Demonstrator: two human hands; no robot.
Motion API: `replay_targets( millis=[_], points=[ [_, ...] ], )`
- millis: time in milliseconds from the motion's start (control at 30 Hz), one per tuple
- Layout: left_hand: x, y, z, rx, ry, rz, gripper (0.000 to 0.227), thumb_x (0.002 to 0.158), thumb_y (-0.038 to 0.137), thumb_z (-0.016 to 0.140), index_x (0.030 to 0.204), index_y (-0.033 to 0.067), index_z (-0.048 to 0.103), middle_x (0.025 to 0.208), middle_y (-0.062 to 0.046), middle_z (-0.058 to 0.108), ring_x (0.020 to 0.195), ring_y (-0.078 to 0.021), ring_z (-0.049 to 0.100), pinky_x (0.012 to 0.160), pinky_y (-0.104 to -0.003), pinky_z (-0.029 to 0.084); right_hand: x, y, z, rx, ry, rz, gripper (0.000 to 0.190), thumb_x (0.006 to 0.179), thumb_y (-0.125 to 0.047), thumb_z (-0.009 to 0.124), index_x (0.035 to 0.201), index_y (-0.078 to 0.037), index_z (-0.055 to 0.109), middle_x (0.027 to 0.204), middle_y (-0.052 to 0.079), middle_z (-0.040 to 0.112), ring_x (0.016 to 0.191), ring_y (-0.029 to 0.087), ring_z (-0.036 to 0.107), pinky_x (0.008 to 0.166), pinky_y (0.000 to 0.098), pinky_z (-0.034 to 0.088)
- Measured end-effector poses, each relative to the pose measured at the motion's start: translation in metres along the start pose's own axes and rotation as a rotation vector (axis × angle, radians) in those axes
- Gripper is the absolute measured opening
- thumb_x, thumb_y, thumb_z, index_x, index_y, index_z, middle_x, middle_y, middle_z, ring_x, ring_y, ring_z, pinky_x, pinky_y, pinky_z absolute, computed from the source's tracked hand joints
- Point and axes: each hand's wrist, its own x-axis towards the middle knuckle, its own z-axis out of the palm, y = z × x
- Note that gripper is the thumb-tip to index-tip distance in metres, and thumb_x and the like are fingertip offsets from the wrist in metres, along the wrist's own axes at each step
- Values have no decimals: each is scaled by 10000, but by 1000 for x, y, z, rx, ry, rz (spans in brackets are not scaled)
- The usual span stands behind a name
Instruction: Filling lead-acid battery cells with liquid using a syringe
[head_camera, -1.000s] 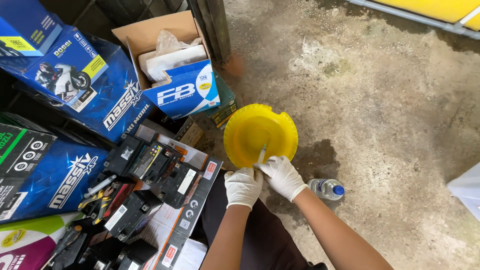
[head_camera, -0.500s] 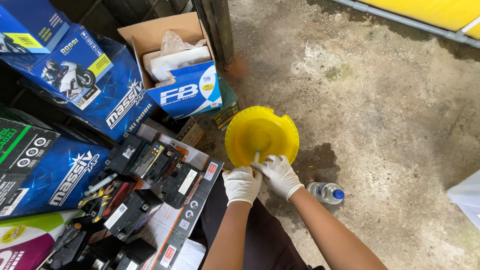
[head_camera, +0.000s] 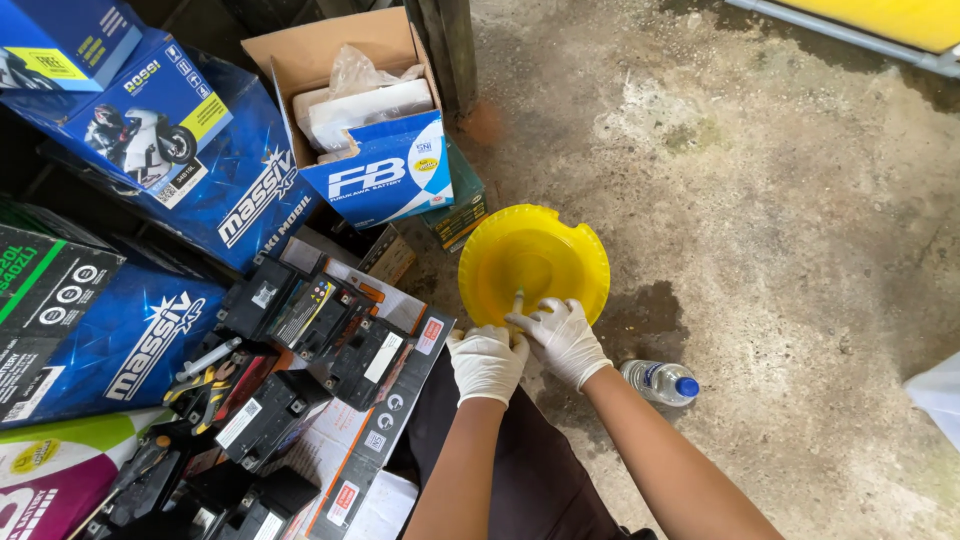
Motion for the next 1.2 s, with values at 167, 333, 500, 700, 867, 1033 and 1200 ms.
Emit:
replay_targets(
  millis=[167, 333, 500, 700, 867, 1033, 1200],
  points=[
    [-9, 0, -10, -12, 11, 5, 590, 1017, 552, 222, 1140, 238, 705, 1239, 44, 732, 1202, -170, 648, 1138, -451, 308, 2, 4, 4, -48, -8, 26, 288, 880, -411, 626, 1168, -398, 647, 850, -83, 726, 1033, 181, 650, 852, 445, 475],
    [-11, 2, -5, -10, 47, 16, 561, 1034, 529, 242, 1126, 224, 704, 1200, 29, 736, 1203, -171, 639, 1185, -481, 254, 9, 0, -21, -31, -17, 55, 273, 896, -430, 641, 1165, -389, 653, 809, -75, 718, 945, 187, 657, 826, 431, 480],
    [-11, 1, 5, -48, 104, 30, 536, 1035, 526, 280, 1053, 215, 716, 1130, 26, 751, 1181, -178, 651, 1192, -494, 240, 8, 6, -13, -49, 40, 47, 348, 852, -439, 680, 1196, -398, 648, 781, -61, 701, 892, 187, 646, 817, 429, 476],
    [-17, 0, 7, -56, 154, 39, 507, 1025, 528, 324, 1019, 204, 714, 1095, 15, 755, 1151, -188, 665, 1176, -504, 259, 12, 3, -17, -80, 66, 78, 365, 841, -439, 704, 1201, -438, 645, 754, -80, 676, 864, 164, 630, 836, 419, 474],
    [-19, 2, 15, -84, 229, 36, 481, 1005, 526, 359, 940, 207, 714, 1014, 3, 757, 1094, -203, 680, 1190, -518, 255, 9, 8, -5, -77, 57, 106, 386, 825, -426, 707, 1202, -466, 636, 776, -76, 674, 888, 163, 635, 872, 430, 479],
    [-30, 2, 13, -99, 249, 45, 470, 997, 522, 382, 915, 201, 715, 992, 1, 760, 1087, -200, 680, 1204, -524, 245, 6, 12, -1, -91, 39, 127, 405, 811, -421, 722, 1201, -476, 625, 783, -79, 676, 888, 166, 637, 871, 438, 486],
    [-27, -2, 26, -116, 292, 51, 463, 984, 515, 403, 863, 189, 710, 934, -8, 758, 1046, -209, 687, 1202, -535, 249, 6, 9, 1, -92, 2, 145, 411, 831, -413, 712, 1217, -503, 606, 785, -72, 668, 909, 177, 642, 899, 459, 491]
  ],
)
